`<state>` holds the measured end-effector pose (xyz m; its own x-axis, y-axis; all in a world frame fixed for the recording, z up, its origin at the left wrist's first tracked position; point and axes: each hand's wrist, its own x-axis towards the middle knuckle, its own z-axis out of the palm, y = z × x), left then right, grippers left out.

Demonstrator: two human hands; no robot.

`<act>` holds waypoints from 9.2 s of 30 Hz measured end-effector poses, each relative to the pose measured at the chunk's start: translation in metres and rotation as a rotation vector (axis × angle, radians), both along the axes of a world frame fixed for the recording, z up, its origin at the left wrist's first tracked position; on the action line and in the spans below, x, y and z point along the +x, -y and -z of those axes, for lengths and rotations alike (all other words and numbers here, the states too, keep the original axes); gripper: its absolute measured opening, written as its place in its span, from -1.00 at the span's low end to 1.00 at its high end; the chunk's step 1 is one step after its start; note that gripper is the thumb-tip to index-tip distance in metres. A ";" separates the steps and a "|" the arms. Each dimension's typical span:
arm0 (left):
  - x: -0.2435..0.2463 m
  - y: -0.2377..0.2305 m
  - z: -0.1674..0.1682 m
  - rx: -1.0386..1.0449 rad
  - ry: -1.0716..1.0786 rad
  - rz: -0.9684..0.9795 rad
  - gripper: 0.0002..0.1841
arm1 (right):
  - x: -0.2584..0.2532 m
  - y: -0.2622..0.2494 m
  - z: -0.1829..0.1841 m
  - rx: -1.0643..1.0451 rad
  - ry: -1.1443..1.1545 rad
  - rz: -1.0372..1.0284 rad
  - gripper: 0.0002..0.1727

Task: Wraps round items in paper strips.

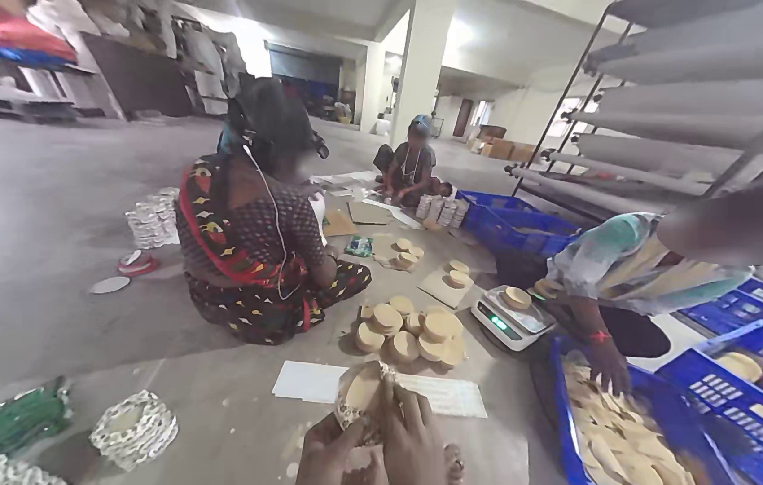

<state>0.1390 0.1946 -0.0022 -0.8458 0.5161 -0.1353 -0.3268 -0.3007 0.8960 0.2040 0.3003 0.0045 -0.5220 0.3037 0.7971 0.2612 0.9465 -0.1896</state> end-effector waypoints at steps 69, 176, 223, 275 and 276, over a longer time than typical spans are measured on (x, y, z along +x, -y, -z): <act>-0.053 -0.035 0.209 -1.250 -1.225 0.637 -0.60 | 0.033 -0.039 0.162 -0.324 0.621 -0.177 -0.66; -0.109 -0.013 0.187 -1.149 -1.012 1.074 -0.57 | -0.099 -0.053 0.230 -1.198 0.636 0.011 -0.76; -0.259 0.207 0.164 -0.722 -0.386 -0.875 -0.21 | -0.395 0.232 0.181 -1.983 0.976 -0.466 -0.32; -0.238 0.023 0.189 -0.520 -0.310 -0.279 -0.53 | -0.267 -0.299 0.161 -1.242 0.509 0.632 -0.22; -0.238 0.023 0.189 -0.524 -0.307 -0.283 -0.53 | -0.269 -0.300 0.164 -1.259 0.481 0.629 -0.21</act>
<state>-0.0989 0.1720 -0.1908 -0.9789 0.2003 -0.0396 -0.0065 0.1632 0.9866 -0.0651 0.6002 -0.1595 -0.1778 0.9156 -0.3607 0.8286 -0.0585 -0.5568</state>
